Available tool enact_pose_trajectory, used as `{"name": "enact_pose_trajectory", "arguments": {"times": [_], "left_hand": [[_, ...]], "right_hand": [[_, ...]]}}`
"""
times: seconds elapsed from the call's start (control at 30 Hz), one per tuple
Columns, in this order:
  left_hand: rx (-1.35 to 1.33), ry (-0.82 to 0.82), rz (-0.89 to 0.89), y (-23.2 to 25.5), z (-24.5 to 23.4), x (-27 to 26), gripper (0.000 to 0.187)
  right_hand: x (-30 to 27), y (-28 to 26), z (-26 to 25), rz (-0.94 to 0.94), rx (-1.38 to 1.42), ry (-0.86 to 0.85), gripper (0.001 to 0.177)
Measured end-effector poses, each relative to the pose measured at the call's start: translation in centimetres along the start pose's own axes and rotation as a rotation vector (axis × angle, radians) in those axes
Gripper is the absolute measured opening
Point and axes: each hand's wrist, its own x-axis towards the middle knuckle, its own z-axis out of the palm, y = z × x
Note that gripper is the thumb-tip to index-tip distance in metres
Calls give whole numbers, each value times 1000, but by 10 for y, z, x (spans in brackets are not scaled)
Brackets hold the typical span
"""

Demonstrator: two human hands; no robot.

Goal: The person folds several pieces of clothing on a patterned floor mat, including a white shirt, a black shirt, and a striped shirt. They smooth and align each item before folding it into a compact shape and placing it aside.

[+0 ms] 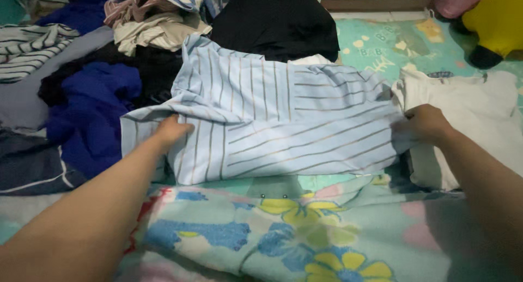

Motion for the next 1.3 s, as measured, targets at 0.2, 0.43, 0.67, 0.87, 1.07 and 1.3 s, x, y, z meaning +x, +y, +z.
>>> {"name": "enact_pose_trajectory", "arguments": {"times": [0.2, 0.43, 0.67, 0.87, 1.07, 1.3], "left_hand": [[739, -310, -216, 70, -10, -38, 66], [806, 37, 371, 281, 94, -60, 46], [-654, -700, 445, 491, 335, -107, 71], [-268, -279, 88, 527, 408, -124, 126], [-214, -427, -101, 505, 379, -136, 135], [-412, -657, 49, 506, 370, -116, 129]], "right_hand": [[-11, 88, -18, 200, 306, 386, 40], [-33, 164, -13, 120, 88, 196, 89], [-70, 156, -52, 414, 229, 191, 100], [-80, 190, -65, 629, 733, -63, 124], [-80, 169, -65, 662, 842, -278, 114], [-88, 143, -88, 769, 1161, -353, 86]]}}
